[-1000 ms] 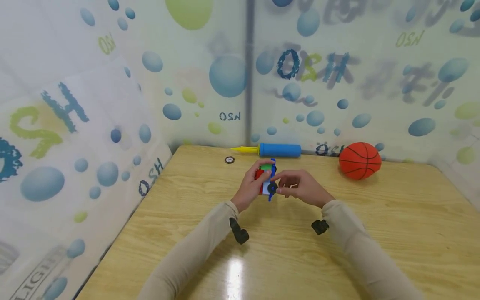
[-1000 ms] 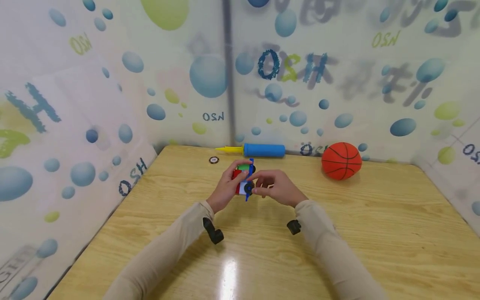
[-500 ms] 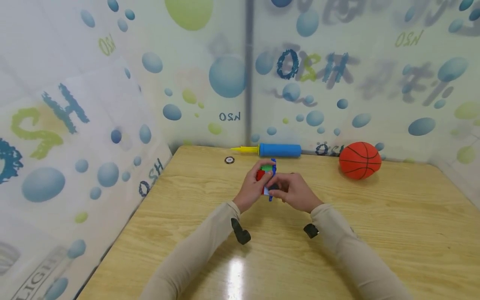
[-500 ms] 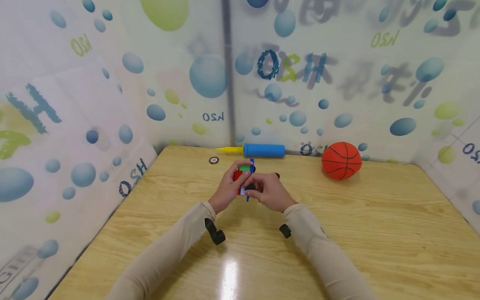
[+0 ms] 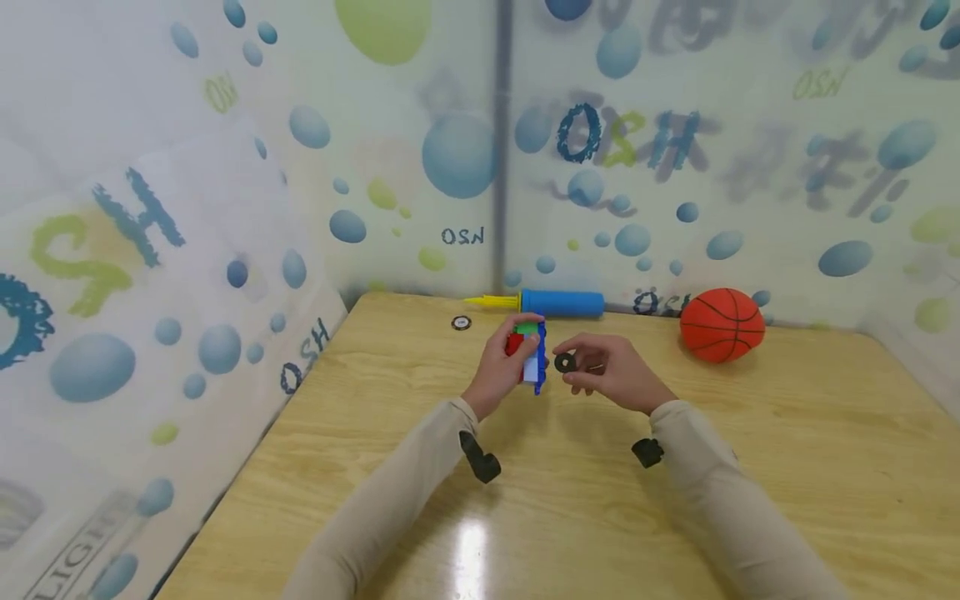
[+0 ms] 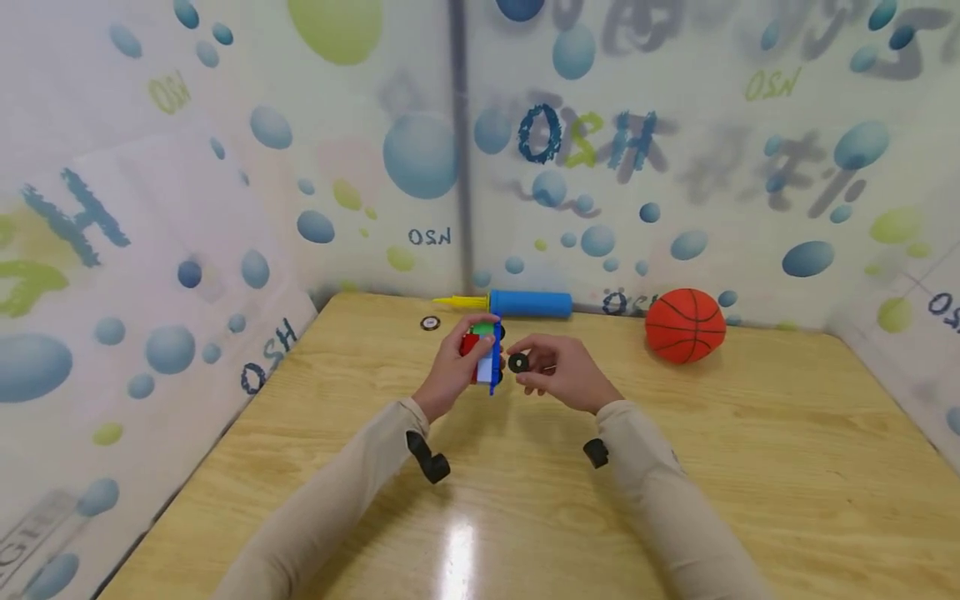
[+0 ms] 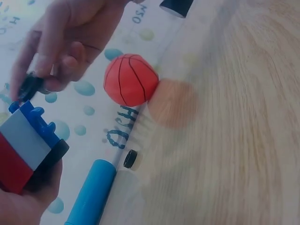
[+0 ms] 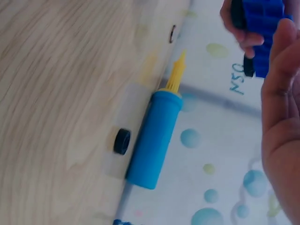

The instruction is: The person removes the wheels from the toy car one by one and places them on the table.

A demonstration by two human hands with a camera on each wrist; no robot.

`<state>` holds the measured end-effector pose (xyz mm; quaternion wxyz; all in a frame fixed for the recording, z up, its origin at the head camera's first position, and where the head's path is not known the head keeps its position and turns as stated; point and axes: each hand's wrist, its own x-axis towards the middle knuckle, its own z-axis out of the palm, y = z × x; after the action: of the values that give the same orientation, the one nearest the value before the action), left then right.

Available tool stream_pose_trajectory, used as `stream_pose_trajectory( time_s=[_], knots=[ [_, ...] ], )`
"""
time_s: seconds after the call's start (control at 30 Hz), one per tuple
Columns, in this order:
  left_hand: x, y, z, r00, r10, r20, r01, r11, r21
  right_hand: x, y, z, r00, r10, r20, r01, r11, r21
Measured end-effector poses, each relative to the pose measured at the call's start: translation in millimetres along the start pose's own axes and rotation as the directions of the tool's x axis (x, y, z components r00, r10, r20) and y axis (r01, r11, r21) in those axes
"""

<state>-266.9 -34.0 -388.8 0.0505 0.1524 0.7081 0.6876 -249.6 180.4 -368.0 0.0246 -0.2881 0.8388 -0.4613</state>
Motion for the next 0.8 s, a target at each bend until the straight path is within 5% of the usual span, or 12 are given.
stream_pose_trajectory(
  time_s=[0.4,0.53,0.8],
  knots=[
    [-5.5,-3.5,2.2,0.996,0.006,0.094,-0.003,1.0,-0.028,-6,37,-17,0.983,0.171,-0.061,-0.177,0.977,-0.115],
    [-7.4,-5.5,3.0,0.995,0.003,0.104,0.001,0.999,-0.035,-8,43,-20,0.963,0.268,-0.027,-0.269,0.957,-0.107],
    [-9.4,-3.9,2.4,0.994,0.004,0.113,0.002,0.999,-0.054,-4,65,-29,0.944,0.33,-0.029,-0.327,0.914,-0.241]
  ],
)
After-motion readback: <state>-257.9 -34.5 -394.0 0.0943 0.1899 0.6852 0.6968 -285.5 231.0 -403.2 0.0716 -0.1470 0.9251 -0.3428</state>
